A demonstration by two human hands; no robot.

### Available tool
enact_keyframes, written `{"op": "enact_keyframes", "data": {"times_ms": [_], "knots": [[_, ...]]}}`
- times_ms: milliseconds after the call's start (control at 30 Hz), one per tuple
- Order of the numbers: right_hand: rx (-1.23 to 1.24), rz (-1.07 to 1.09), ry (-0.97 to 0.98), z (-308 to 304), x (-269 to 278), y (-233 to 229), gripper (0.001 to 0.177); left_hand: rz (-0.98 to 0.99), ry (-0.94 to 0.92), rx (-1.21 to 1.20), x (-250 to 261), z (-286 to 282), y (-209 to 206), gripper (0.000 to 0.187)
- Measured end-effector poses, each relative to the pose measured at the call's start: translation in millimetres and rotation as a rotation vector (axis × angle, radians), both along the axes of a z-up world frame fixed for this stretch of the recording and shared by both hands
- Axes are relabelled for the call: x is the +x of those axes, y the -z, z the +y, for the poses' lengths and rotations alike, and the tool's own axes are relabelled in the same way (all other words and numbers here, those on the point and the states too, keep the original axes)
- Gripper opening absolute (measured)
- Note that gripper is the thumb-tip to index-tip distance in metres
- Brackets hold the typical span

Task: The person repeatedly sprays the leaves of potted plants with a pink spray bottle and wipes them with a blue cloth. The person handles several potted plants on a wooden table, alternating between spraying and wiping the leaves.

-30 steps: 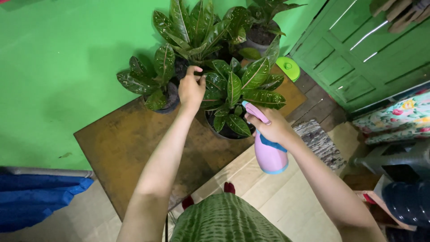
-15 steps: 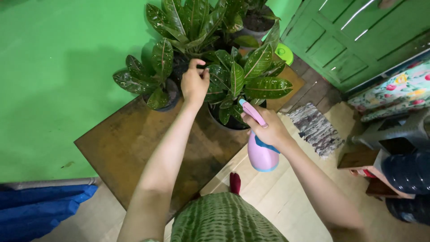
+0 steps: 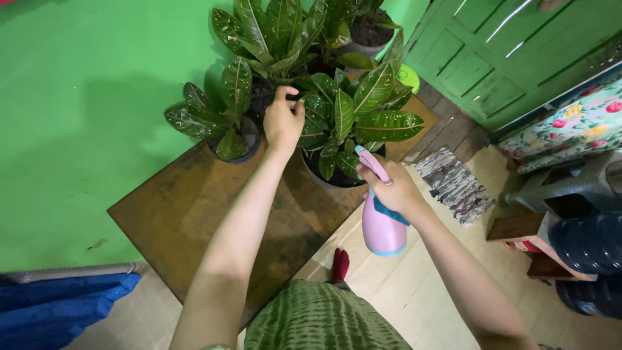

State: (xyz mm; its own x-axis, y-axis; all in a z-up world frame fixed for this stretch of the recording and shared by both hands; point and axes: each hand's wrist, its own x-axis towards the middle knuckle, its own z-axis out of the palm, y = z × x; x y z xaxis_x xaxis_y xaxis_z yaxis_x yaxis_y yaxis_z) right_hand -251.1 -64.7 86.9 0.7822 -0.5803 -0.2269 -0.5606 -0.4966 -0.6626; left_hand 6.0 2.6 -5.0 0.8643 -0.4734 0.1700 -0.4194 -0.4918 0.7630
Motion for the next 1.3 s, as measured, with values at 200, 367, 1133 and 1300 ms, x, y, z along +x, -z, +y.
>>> {"op": "enact_keyframes", "data": {"times_ms": [200, 367, 1133, 1300], "knots": [[0.017, 0.064, 0.043, -4.8, 7.4, -8.2, 0.033, -0.003, -0.008, -0.026, 0.1, -2.8, -0.1, 0.017], [0.016, 0.051, 0.009, -9.9, 6.7, -4.3, 0.030, -0.005, -0.010, -0.023, 3.5, -5.3, 2.2, 0.017], [-0.490, -0.323, 0.589, -294.3, -60.5, 109.9, 0.036, 0.461, 0.554, -0.439, -241.2, -209.1, 65.6, 0.032], [-0.334, -0.450, 0.456, -291.8, -26.6, 75.7, 0.045, 1.087, 0.332, -0.409, -258.5, -295.3, 173.3, 0.039]]}}
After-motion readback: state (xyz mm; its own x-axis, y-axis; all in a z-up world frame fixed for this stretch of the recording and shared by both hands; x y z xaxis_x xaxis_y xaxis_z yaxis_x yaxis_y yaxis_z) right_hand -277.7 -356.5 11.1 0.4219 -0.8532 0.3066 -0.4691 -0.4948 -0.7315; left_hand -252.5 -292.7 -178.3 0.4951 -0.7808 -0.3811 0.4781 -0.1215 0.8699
